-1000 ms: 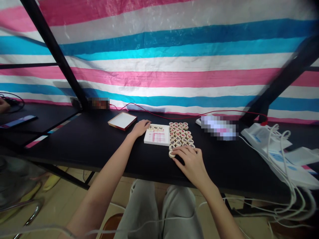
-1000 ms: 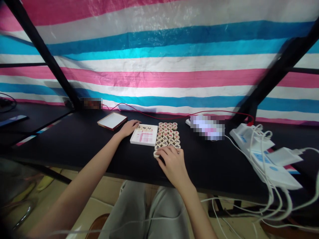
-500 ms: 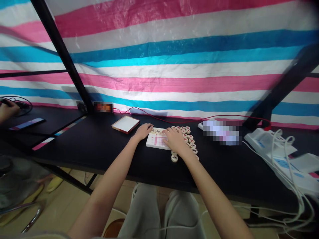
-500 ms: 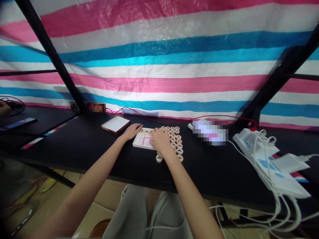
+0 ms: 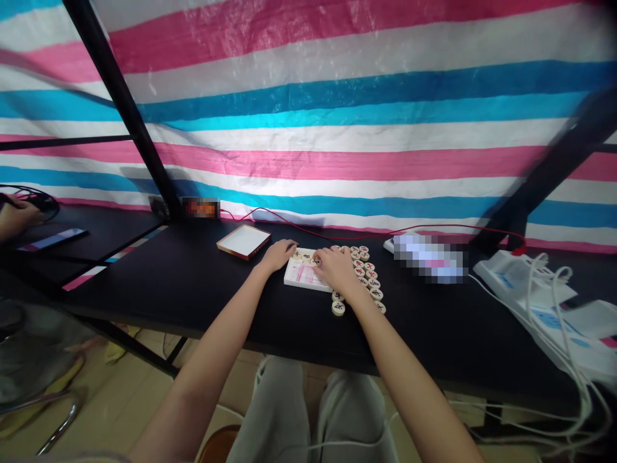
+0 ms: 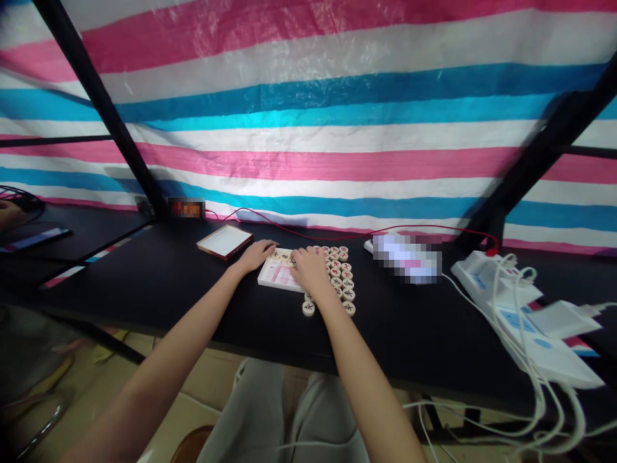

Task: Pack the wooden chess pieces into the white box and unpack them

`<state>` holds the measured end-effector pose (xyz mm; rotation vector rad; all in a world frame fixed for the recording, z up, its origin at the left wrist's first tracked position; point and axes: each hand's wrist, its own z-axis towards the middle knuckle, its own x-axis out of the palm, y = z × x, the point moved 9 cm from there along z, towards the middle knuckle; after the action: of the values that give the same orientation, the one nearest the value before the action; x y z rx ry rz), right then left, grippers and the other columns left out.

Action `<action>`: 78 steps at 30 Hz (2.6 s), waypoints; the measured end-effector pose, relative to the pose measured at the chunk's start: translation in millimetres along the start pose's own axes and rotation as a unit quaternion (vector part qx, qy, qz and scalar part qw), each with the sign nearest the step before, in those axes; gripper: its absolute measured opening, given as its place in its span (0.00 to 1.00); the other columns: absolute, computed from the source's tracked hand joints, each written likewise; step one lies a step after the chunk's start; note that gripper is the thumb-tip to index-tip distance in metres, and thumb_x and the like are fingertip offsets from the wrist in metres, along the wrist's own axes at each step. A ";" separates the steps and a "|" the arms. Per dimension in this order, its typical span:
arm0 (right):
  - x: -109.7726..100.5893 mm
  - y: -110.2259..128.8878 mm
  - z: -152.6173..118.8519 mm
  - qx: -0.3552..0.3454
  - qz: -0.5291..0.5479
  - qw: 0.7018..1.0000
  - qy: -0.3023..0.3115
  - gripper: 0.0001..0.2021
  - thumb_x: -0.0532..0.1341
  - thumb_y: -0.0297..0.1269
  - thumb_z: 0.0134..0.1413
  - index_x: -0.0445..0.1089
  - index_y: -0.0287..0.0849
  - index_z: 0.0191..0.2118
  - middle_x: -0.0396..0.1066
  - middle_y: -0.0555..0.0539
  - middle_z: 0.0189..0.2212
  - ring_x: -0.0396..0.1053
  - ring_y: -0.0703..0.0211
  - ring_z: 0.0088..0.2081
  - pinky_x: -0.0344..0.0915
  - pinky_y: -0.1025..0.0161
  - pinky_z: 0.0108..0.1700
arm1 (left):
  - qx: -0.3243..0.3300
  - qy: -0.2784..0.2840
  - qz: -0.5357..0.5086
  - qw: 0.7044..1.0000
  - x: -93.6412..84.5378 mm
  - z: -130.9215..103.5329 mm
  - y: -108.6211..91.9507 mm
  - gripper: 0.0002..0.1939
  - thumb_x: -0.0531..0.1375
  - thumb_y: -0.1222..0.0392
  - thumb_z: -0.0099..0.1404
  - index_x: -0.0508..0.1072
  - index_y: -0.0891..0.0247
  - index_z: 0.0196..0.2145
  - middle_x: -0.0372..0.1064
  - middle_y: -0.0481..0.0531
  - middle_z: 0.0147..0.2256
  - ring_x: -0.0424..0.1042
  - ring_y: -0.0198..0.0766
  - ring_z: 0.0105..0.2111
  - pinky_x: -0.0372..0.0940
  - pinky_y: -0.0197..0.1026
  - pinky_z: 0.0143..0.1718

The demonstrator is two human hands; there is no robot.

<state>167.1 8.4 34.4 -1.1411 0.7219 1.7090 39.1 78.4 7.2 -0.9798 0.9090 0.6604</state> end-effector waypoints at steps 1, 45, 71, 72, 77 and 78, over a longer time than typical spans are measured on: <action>0.2 -1.4 0.0 0.006 0.007 1.000 0.000 0.08 0.56 0.35 0.52 0.67 0.44 0.39 0.71 0.45 0.36 0.61 0.52 0.42 0.46 0.54 0.44 | 0.000 0.000 0.000 1.000 0.0 -0.1 0.0 0.19 0.46 0.56 0.65 0.70 0.63 0.47 0.69 0.56 0.46 0.68 0.41 0.46 0.61 0.41 0.48; -37.2 -30.3 -7.0 0.094 0.252 0.955 -0.125 0.15 0.55 0.37 0.55 0.68 0.38 0.47 0.71 0.44 0.37 0.66 0.58 0.34 0.58 0.61 0.42 | -0.001 0.006 0.003 1.000 1.3 -1.4 1.1 0.20 0.45 0.55 0.66 0.70 0.63 0.46 0.69 0.56 0.46 0.67 0.41 0.46 0.60 0.42 0.49; -54.8 -35.6 -136.8 0.037 0.116 0.991 -0.062 0.13 0.59 0.45 0.53 0.72 0.51 0.43 0.65 0.45 0.39 0.61 0.54 0.40 0.60 0.56 0.40 | 0.000 0.004 -0.013 1.000 2.0 0.0 6.8 0.19 0.45 0.56 0.65 0.71 0.62 0.46 0.69 0.55 0.46 0.67 0.41 0.46 0.60 0.41 0.49; -54.1 -35.1 -136.7 0.037 0.116 0.991 -0.057 0.13 0.59 0.45 0.53 0.72 0.52 0.43 0.65 0.45 0.40 0.61 0.54 0.40 0.60 0.57 0.40 | 0.000 0.004 -0.011 1.000 2.1 0.0 6.6 0.19 0.45 0.56 0.65 0.71 0.63 0.46 0.69 0.55 0.46 0.67 0.41 0.46 0.60 0.41 0.49; -54.3 -32.9 -136.9 0.042 0.113 0.992 -0.045 0.15 0.59 0.45 0.53 0.70 0.50 0.46 0.66 0.44 0.40 0.62 0.53 0.40 0.58 0.58 0.38 | 0.000 0.006 -0.003 1.000 3.0 0.7 6.9 0.20 0.45 0.56 0.65 0.71 0.63 0.46 0.69 0.55 0.47 0.67 0.41 0.46 0.60 0.41 0.49; -54.7 -33.0 -137.1 0.047 0.112 0.992 -0.043 0.15 0.59 0.45 0.53 0.69 0.49 0.46 0.67 0.44 0.39 0.62 0.54 0.39 0.57 0.58 0.38 | 0.002 0.006 -0.003 1.000 3.2 0.8 6.9 0.20 0.45 0.56 0.65 0.71 0.63 0.46 0.69 0.55 0.47 0.67 0.41 0.46 0.60 0.41 0.49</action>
<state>256.1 -113.8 31.0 -0.9441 0.8944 1.8781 35.4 82.3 1.8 -0.9830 0.9169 0.6488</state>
